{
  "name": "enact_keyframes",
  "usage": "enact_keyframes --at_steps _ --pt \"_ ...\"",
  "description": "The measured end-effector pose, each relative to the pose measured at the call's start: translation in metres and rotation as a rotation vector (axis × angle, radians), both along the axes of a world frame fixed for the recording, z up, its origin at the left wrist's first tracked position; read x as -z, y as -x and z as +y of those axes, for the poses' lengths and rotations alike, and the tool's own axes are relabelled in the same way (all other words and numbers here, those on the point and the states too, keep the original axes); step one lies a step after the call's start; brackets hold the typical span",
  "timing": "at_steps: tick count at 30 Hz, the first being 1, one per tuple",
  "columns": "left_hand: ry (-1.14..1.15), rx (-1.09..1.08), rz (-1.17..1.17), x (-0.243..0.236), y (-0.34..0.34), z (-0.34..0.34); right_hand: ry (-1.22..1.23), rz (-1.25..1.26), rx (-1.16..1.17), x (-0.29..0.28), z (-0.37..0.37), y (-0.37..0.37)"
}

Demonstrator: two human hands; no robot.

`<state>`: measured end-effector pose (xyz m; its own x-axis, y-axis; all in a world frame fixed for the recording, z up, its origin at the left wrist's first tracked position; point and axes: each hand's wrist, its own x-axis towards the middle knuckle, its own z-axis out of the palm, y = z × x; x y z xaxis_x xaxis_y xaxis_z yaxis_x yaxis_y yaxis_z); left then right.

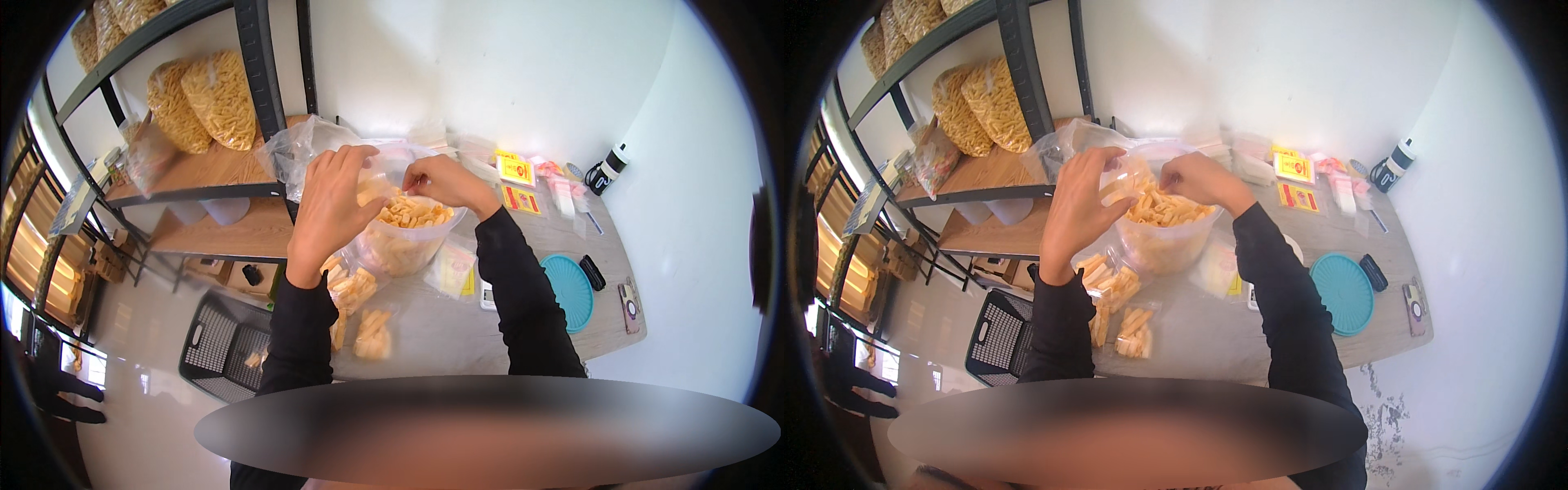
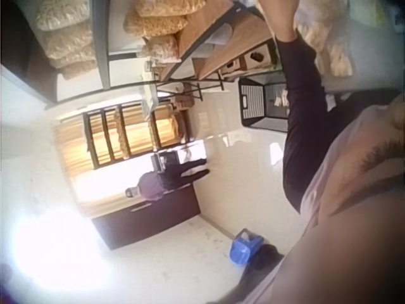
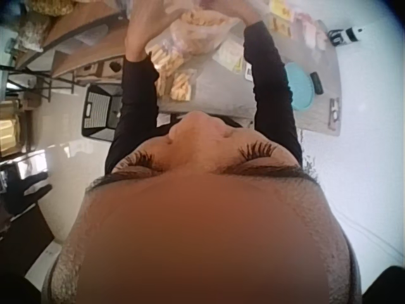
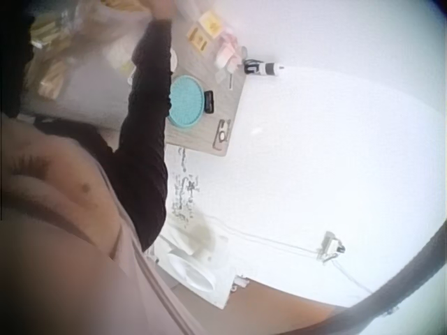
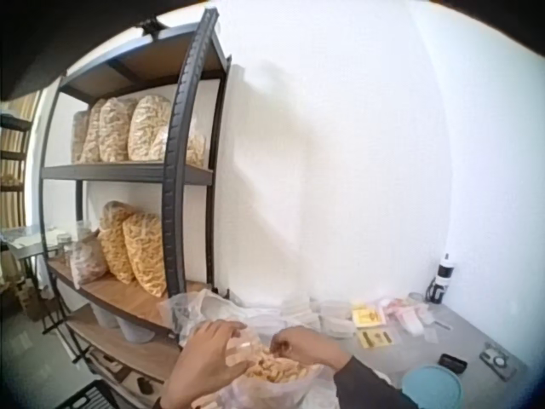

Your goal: The person scoops yellow snack sticks from a large plastic container into small clear plastic bags, seals each bag, and places it on a digital scale. The process is repeated multiple times.

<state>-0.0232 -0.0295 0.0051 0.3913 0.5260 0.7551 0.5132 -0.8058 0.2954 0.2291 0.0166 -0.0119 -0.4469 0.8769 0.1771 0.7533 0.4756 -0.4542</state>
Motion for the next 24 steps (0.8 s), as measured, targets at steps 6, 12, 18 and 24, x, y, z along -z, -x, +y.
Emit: enact_keyframes --at_steps 6,12,18,24 --pt "-0.011 -0.011 0.012 0.001 -0.001 0.001 0.081 -0.277 -0.044 0.017 -0.004 0.02" --pt "-0.02 -0.026 0.0 0.003 0.001 0.003 -0.02 -0.191 -0.027 0.013 -0.004 0.018" --pt "0.008 -0.036 0.004 0.004 -0.001 0.007 -0.338 0.522 0.082 -0.014 -0.03 -0.004" --pt "0.072 0.025 -0.034 0.003 -0.01 0.004 -0.298 0.796 0.07 -0.01 -0.057 0.005"
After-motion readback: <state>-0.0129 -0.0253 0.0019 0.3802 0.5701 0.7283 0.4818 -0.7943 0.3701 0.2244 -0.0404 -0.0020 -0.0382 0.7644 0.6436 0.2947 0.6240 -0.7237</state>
